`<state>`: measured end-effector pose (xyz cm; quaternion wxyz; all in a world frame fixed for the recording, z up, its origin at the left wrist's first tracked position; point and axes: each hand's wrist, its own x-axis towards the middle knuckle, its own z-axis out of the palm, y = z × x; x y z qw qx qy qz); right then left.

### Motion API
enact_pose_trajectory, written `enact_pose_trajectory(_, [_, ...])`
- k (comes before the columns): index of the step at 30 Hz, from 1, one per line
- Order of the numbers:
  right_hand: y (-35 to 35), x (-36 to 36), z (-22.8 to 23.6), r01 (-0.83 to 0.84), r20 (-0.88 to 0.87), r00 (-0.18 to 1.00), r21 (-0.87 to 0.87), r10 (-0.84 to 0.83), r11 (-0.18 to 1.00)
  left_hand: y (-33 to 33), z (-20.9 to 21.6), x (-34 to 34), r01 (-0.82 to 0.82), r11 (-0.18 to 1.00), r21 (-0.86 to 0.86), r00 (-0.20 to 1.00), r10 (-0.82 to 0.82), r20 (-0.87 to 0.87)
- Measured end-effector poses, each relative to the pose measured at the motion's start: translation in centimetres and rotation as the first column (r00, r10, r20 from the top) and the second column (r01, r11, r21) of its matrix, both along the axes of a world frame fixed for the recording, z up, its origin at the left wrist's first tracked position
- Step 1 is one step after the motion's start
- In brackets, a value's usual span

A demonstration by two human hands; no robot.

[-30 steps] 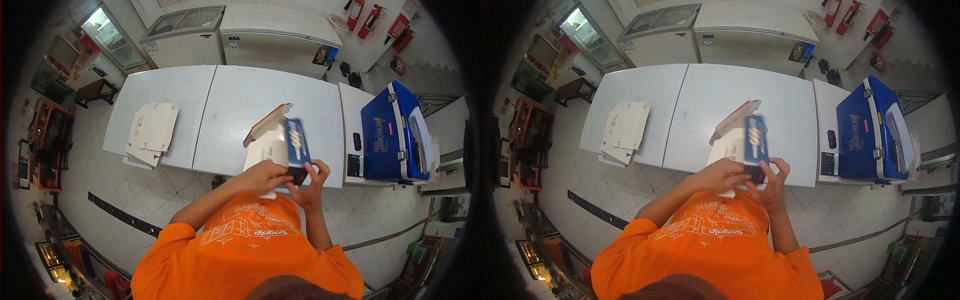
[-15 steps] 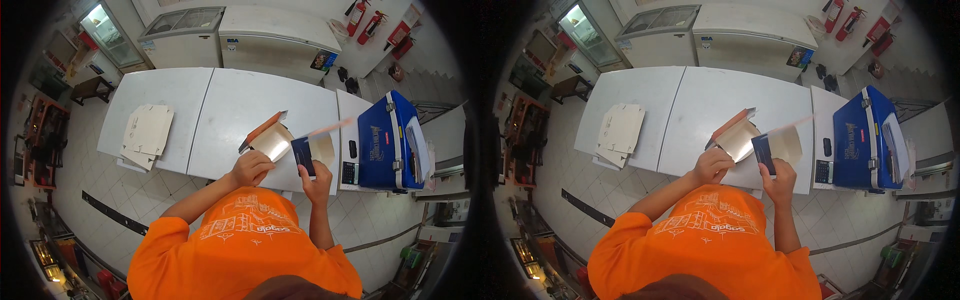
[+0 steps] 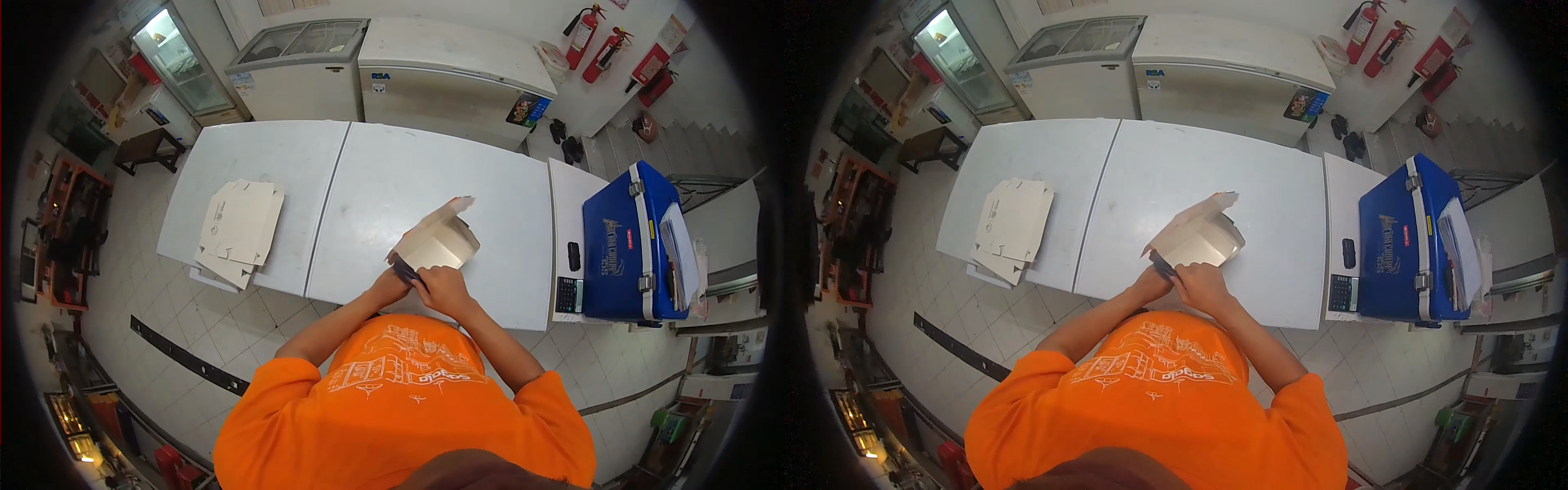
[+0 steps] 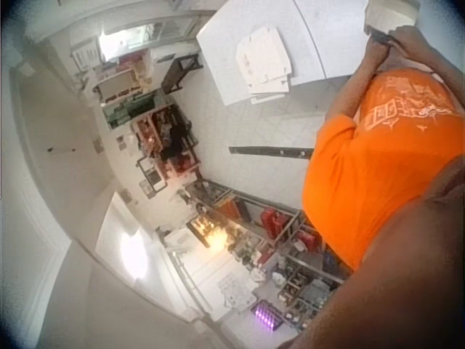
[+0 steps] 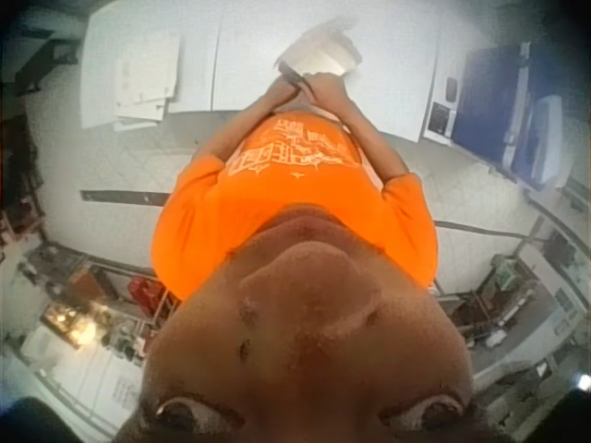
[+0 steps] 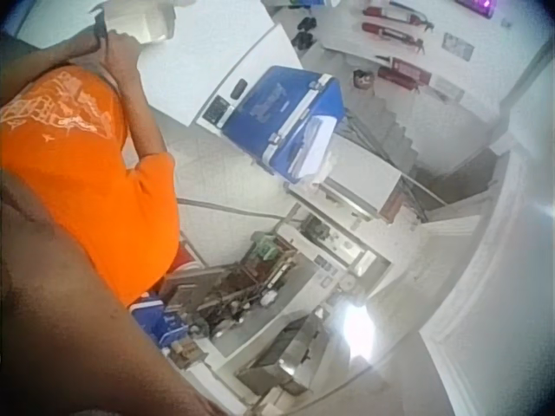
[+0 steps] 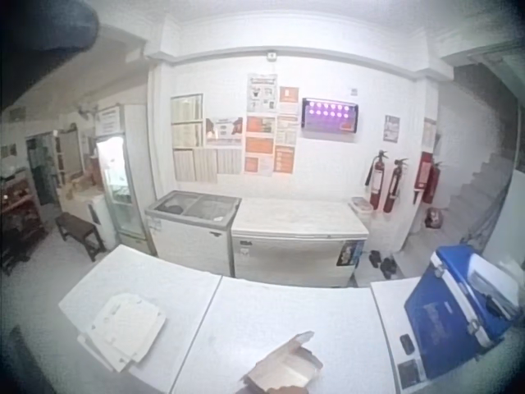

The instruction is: The person assembles cardboard food boxes by hand, folding the flaps and interlocking the tabs to create the box shape.

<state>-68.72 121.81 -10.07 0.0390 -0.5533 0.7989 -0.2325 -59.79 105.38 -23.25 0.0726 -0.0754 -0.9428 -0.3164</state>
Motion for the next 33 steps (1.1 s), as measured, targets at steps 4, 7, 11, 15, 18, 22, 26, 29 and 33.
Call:
enact_pose_trajectory(4, [-0.3, -0.1, -0.1, -0.017, -0.003, 1.0, -0.042, 0.017, 0.999, 0.4, -0.8, 0.1, -0.001, 1.0, 0.004, 0.984, 0.002, -0.178])
enact_pose_trajectory(7, [0.6, 0.3, 0.7, -0.027, -0.004, 1.0, -0.094, 0.027, 0.995, 0.7, -1.1, 0.2, -0.04, 0.996, 0.084, 0.971, 0.059, -0.23])
enact_pose_trajectory(11, [2.3, 1.7, 4.2, 0.037, 0.105, 0.994, -0.273, -0.009, 0.961, 0.5, -0.1, 0.0, -0.131, 0.978, 0.161, 0.972, 0.159, -0.172])
enact_pose_trajectory(15, [3.5, 2.8, 4.7, -0.018, 0.027, 0.999, -0.253, 0.026, 0.967, 0.3, 0.9, 0.6, -0.139, 0.99, -0.004, 0.918, 0.127, -0.377])
enact_pose_trajectory(18, [2.7, 2.3, 2.7, -0.036, -0.018, 0.999, -0.233, 0.032, 0.972, 0.2, -0.5, 0.7, -0.113, 0.993, 0.046, 0.947, 0.122, -0.299])
enact_pose_trajectory(22, [0.9, 0.1, -1.6, -0.082, -0.118, 0.991, -0.175, 0.062, 0.981, 0.1, -1.0, 0.1, -0.126, 0.991, -0.045, 0.923, 0.1, -0.373])
enact_pose_trajectory(26, [-0.6, -1.0, -1.6, -0.103, -0.098, 0.991, -0.08, 0.095, 0.992, 0.1, 0.0, 1.1, -0.153, 0.952, -0.266, 0.885, 0.012, -0.466])
enact_pose_trajectory(29, [-1.1, -2.1, -2.0, -0.049, -0.109, 0.993, -0.021, 0.047, 0.999, 0.3, 0.4, 1.8, -0.058, 0.995, -0.082, 0.925, 0.023, -0.378])
enact_pose_trajectory(33, [-1.2, -2.6, -2.8, -0.07, -0.147, 0.986, 0.022, 0.073, 0.997, 0.4, 0.9, 1.2, -0.14, 0.985, -0.102, 0.896, 0.082, -0.437])
